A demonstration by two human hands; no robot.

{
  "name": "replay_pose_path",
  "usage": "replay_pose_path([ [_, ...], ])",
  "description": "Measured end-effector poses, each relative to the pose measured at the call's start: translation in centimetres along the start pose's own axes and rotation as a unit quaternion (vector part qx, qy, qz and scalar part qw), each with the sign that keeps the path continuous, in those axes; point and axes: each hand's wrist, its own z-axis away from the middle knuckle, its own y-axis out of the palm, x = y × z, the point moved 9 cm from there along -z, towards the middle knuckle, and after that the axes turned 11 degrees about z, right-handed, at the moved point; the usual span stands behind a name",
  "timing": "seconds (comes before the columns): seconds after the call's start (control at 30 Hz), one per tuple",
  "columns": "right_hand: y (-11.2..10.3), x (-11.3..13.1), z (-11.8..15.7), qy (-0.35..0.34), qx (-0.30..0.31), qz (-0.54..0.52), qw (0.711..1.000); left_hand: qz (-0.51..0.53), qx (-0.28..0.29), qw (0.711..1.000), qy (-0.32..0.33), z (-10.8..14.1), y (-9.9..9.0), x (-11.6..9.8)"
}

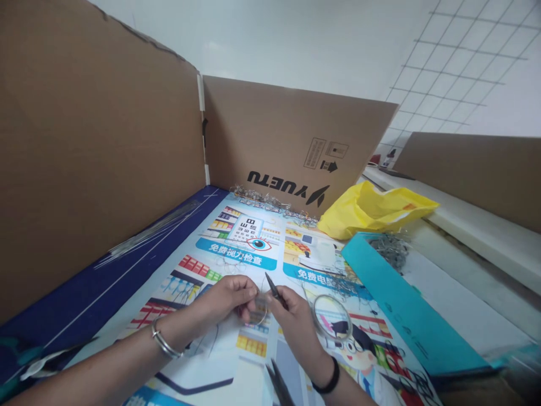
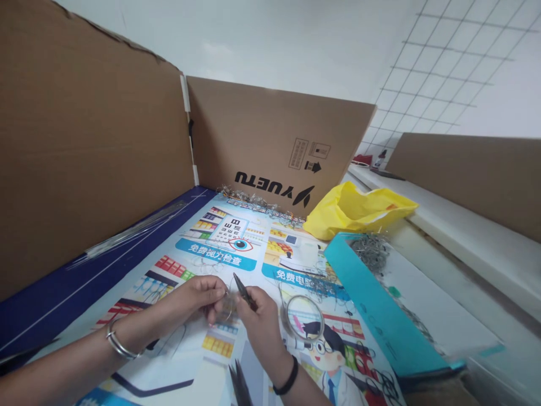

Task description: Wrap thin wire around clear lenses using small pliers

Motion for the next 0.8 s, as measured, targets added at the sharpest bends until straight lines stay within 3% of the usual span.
replay_pose_path([
  [0.27, 0.24, -0.28, -0.01, 0.018, 0.01, -0.017, 1.0, 0.025, -0.002, 0.999, -0.034, 0.46, 0.35, 0.77],
  [0.8, 0.27, 0.29, 0.01, 0.008, 0.01, -0.006, 1.0, 0.025, 0.001, 1.0, 0.003, 0.36, 0.2, 0.44],
])
